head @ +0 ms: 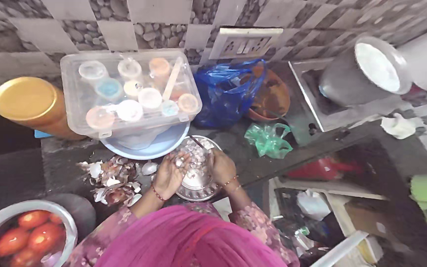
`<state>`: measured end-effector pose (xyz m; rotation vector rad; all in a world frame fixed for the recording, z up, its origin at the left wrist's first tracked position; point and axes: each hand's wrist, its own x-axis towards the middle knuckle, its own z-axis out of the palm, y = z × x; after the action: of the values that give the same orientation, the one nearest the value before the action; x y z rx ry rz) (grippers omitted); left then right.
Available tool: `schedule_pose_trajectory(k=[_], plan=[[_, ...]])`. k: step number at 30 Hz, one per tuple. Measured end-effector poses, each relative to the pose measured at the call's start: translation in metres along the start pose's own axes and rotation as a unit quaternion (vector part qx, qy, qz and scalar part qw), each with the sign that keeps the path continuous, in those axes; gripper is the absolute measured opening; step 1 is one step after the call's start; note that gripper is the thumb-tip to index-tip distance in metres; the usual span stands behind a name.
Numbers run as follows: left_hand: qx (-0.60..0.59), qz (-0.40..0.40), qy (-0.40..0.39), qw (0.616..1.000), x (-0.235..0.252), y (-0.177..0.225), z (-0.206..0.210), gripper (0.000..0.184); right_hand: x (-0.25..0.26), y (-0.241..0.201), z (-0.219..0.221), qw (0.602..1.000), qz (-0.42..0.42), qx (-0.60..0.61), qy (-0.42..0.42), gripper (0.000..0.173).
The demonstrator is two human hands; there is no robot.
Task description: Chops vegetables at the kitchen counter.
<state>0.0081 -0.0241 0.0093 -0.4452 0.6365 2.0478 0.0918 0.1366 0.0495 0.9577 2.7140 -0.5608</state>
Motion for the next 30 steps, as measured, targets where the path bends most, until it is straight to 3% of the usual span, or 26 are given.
schedule_pose_trajectory(k=[6, 10, 13, 16, 20, 24, 30], plan=[[0.016, -0.038, -0.027, 0.999, -0.004, -0.004, -0.001, 0.053, -0.011, 0.008, 0.008, 0.988, -0.042, 0.098, 0.116, 0.035], [0.068, -0.055, -0.069, 0.994, -0.011, -0.006, 0.003, 0.046, -0.033, 0.005, 0.015, 0.955, -0.145, 0.233, 0.109, 0.039], [0.116, -0.078, -0.116, 0.983, -0.017, -0.011, 0.005, 0.049, -0.041, -0.002, 0.024, 0.954, -0.197, 0.219, 0.059, 0.044], [0.136, -0.090, -0.133, 0.978, -0.022, -0.013, 0.007, 0.049, -0.041, -0.002, 0.030, 0.950, -0.187, 0.244, 0.061, 0.040], [0.193, -0.057, -0.166, 0.965, -0.026, -0.009, -0.001, 0.028, -0.043, 0.004, 0.027, 0.919, -0.148, 0.364, 0.019, 0.042], [0.337, -0.037, -0.157, 0.928, -0.033, -0.007, 0.000, 0.041, -0.048, 0.012, 0.024, 0.884, -0.127, 0.450, -0.023, 0.024], [0.416, 0.006, -0.153, 0.897, -0.039, -0.016, -0.006, 0.039, -0.057, 0.018, 0.027, 0.861, -0.087, 0.495, -0.069, 0.020]])
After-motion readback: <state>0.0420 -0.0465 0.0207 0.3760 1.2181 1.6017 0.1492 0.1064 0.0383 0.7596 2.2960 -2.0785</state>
